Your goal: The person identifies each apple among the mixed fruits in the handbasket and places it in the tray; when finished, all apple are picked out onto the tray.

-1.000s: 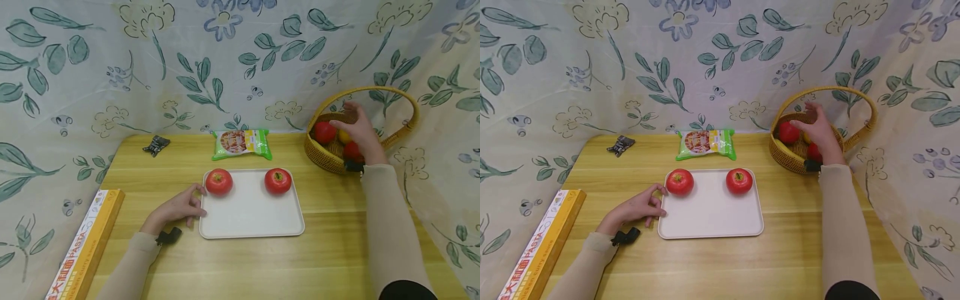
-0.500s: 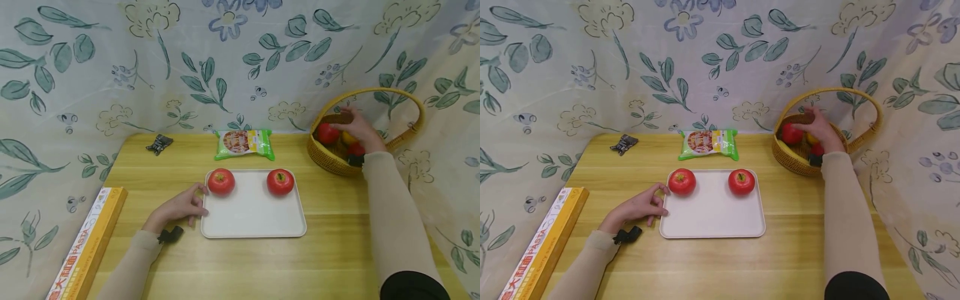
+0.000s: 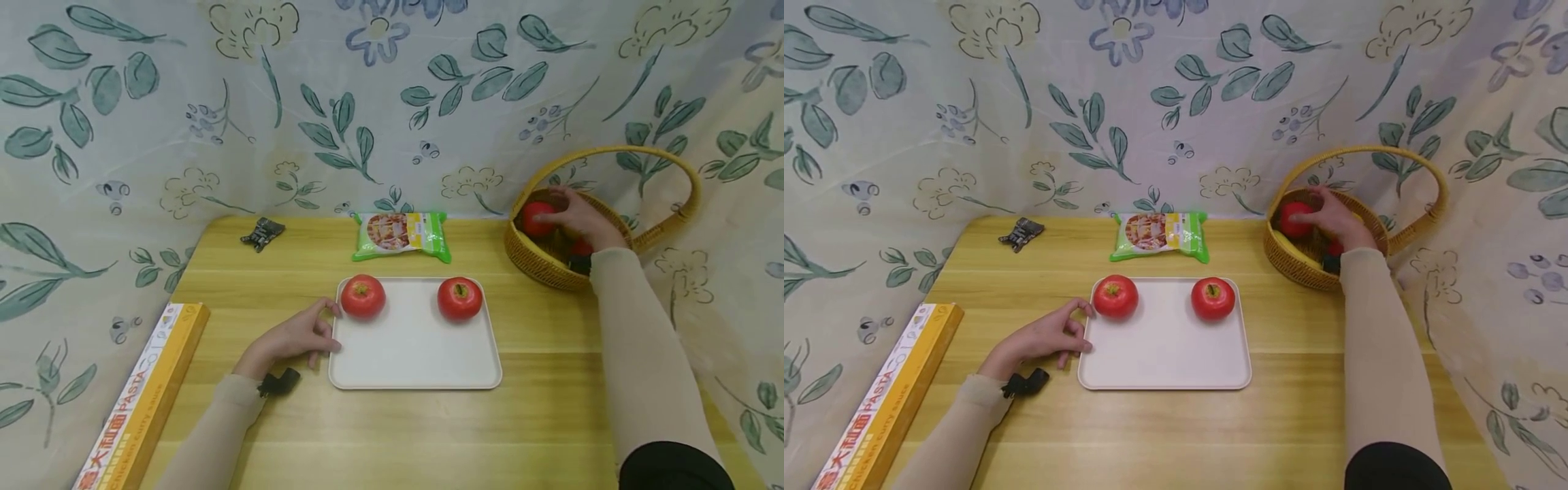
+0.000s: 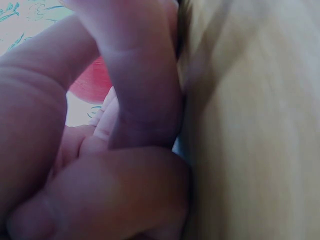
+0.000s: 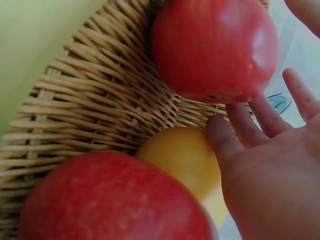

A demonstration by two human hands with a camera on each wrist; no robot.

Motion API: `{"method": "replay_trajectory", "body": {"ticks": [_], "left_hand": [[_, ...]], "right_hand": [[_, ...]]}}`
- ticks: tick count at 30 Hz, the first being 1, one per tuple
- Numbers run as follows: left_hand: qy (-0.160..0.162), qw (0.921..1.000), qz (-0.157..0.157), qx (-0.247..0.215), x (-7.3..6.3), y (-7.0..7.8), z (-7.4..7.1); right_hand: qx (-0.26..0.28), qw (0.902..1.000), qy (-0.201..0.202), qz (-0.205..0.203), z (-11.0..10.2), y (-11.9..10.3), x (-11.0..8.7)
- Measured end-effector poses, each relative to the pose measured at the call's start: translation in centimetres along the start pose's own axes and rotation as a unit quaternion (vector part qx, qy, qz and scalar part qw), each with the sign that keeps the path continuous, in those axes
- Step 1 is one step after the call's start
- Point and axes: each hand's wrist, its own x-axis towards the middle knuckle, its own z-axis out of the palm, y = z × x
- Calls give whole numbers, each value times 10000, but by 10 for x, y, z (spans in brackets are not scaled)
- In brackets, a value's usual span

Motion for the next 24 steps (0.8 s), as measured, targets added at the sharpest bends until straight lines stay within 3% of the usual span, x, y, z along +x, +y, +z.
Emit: {"method": "replay_trajectory", "body": {"ticks": [6,24], "left_hand": [[0,10000,-1,4,1,-2,0],[14,10000,-44,8,0,-1,0]], "right_hand": [[-342,9994,-33,-21,8,3,-2],[-359,9988,-273,165,13,7,3]]}}
